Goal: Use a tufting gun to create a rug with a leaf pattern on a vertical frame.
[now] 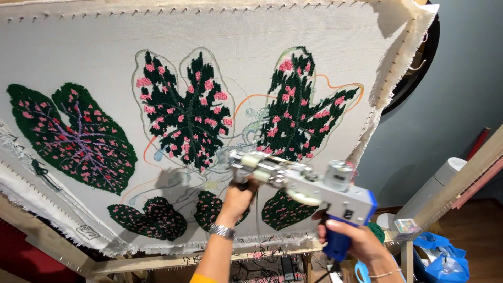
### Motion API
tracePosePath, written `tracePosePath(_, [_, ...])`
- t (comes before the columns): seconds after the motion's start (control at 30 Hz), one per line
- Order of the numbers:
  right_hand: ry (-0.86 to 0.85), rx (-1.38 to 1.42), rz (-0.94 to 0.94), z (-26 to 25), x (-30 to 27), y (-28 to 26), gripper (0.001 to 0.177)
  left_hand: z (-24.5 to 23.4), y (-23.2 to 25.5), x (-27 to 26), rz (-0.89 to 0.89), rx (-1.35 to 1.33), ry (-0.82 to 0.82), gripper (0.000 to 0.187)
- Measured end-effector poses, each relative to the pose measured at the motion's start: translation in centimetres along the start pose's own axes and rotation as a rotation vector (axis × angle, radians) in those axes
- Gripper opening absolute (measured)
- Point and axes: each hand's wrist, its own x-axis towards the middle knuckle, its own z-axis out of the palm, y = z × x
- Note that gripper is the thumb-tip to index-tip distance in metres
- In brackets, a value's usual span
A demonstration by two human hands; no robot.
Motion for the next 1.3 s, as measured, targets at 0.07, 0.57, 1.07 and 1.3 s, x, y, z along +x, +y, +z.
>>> tracePosePath(0.07, [0.045, 0.049, -0.023, -1.6, -0.5, 0.0, 0.051, 2.2, 1.9, 0.6, 0.011, 0.064, -0.023, 0.021])
tracePosePath(0.57, [0.423, 0.153, -0.286, -4.2, -3.4, -0.8, 0.050, 9.7, 6.6, 3.8, -0.019, 0.060, -0.335, 0.028])
tracePosePath(1.07, [0.488, 0.125, -0.378, -3.0, -2.9, -0.7, 0.046, 10.8, 6.8, 7.1, -0.058, 0.265, -0.433, 0.033])
tracePosePath(1.3, [0.559, 0.074, -0.384, 0.5, -2.7, -2.1, 0.050, 10.2, 7.4, 6.8, 0.151, -0.078, -0.445, 0.044])
